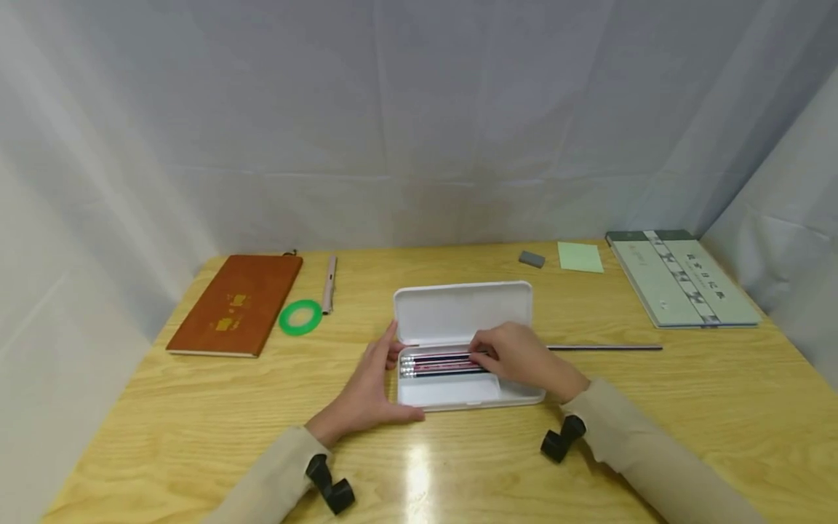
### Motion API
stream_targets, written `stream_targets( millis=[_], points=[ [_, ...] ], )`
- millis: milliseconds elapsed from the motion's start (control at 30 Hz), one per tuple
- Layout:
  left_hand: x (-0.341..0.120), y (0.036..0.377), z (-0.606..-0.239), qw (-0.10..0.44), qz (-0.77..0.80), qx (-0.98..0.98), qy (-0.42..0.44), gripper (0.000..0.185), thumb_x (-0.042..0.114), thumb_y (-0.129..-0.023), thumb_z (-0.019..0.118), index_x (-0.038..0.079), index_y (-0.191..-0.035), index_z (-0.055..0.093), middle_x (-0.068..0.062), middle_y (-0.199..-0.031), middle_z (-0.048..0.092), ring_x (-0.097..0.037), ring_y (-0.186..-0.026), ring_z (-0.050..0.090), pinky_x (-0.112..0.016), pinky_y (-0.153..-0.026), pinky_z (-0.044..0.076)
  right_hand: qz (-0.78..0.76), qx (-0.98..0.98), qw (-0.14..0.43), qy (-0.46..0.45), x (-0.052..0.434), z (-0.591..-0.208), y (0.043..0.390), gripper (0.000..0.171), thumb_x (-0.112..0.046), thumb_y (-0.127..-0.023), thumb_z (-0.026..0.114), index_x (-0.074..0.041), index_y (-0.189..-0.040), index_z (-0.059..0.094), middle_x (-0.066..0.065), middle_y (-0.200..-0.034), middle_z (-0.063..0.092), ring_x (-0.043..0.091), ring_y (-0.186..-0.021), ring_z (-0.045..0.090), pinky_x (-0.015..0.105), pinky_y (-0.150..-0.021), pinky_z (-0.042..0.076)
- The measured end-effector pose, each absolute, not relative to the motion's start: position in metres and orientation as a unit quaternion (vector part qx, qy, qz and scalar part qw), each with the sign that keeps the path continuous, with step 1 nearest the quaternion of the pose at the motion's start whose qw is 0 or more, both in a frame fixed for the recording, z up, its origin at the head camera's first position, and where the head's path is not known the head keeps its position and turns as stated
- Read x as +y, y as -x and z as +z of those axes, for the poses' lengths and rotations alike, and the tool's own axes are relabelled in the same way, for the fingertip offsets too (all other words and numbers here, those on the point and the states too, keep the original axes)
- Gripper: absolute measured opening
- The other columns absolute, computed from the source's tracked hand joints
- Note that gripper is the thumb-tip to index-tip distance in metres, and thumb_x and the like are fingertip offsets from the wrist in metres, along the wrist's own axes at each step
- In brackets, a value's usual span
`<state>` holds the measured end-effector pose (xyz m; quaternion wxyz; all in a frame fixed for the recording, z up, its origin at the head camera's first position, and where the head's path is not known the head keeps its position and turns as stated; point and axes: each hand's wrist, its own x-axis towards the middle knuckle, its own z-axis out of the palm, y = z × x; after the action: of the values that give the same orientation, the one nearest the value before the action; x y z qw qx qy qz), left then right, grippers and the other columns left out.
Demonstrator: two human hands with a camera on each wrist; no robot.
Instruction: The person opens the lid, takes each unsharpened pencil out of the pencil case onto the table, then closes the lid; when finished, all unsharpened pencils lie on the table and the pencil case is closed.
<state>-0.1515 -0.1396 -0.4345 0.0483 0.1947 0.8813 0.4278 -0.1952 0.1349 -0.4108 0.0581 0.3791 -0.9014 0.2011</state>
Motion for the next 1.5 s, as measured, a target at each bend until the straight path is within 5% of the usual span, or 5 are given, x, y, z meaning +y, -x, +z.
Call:
stream_targets(
  millis=[267,633,967,1200,1500],
  points=[
    [-0.142,0.152,-0.434,0.036,0.423,0.884,-0.196,0.14,0.038,-0.053,0.093,0.017,-0.156,0.001,-0.005,-0.132,0.045,-0.015,-0.112,0.044,-0.038,-0.102,0.043,0.217,-0.911,0.085,-0.341,0.151,-0.399,0.191,0.006,-0.018,-0.089,0.068,-0.012,-0.09,0.07,-0.011,-0.057,0.049,-0.001,-0.05,0.036,0.017,-0.048,0.033],
    [-0.143,0.152,-0.434,0.048,0.422,0.884,-0.196,0.139,0.039,-0.054,0.093,0.019,-0.156,0.0,-0.004,-0.133,0.045,-0.014,-0.112,0.043,-0.038,-0.102,0.042,0.227,-0.928,0.158,-0.248,0.25,-0.409,0.175,0.002,-0.011,-0.085,0.072,-0.01,-0.085,0.071,-0.014,-0.055,0.043,-0.005,-0.049,0.032,0.019,-0.045,0.031],
    [-0.143,0.151,-0.435,0.04,0.423,0.882,-0.206,0.14,0.04,-0.054,0.093,0.017,-0.156,0.001,-0.004,-0.132,0.045,-0.015,-0.111,0.044,-0.038,-0.101,0.043,0.226,-0.941,0.116,-0.223,0.313,-0.422,0.156,0.005,-0.008,-0.085,0.071,-0.013,-0.084,0.07,-0.017,-0.059,0.043,-0.005,-0.051,0.033,0.02,-0.046,0.032],
    [-0.142,0.151,-0.436,0.036,0.423,0.881,-0.208,0.139,0.04,-0.055,0.092,0.018,-0.156,0.0,-0.004,-0.134,0.045,-0.015,-0.112,0.044,-0.038,-0.102,0.043,0.254,-0.925,0.128,-0.25,0.318,-0.426,0.163,0.019,-0.001,-0.079,0.075,-0.018,-0.082,0.066,-0.017,-0.06,0.041,-0.006,-0.052,0.033,0.018,-0.045,0.032],
    [-0.141,0.151,-0.437,0.039,0.424,0.881,-0.209,0.138,0.042,-0.055,0.092,0.018,-0.156,0.001,-0.003,-0.134,0.044,-0.014,-0.113,0.044,-0.039,-0.102,0.042,0.245,-0.938,0.083,-0.233,0.311,-0.419,0.174,0.015,-0.004,-0.084,0.071,-0.009,-0.099,0.071,-0.013,-0.06,0.042,-0.003,-0.053,0.034,0.019,-0.048,0.032]
  ],
)
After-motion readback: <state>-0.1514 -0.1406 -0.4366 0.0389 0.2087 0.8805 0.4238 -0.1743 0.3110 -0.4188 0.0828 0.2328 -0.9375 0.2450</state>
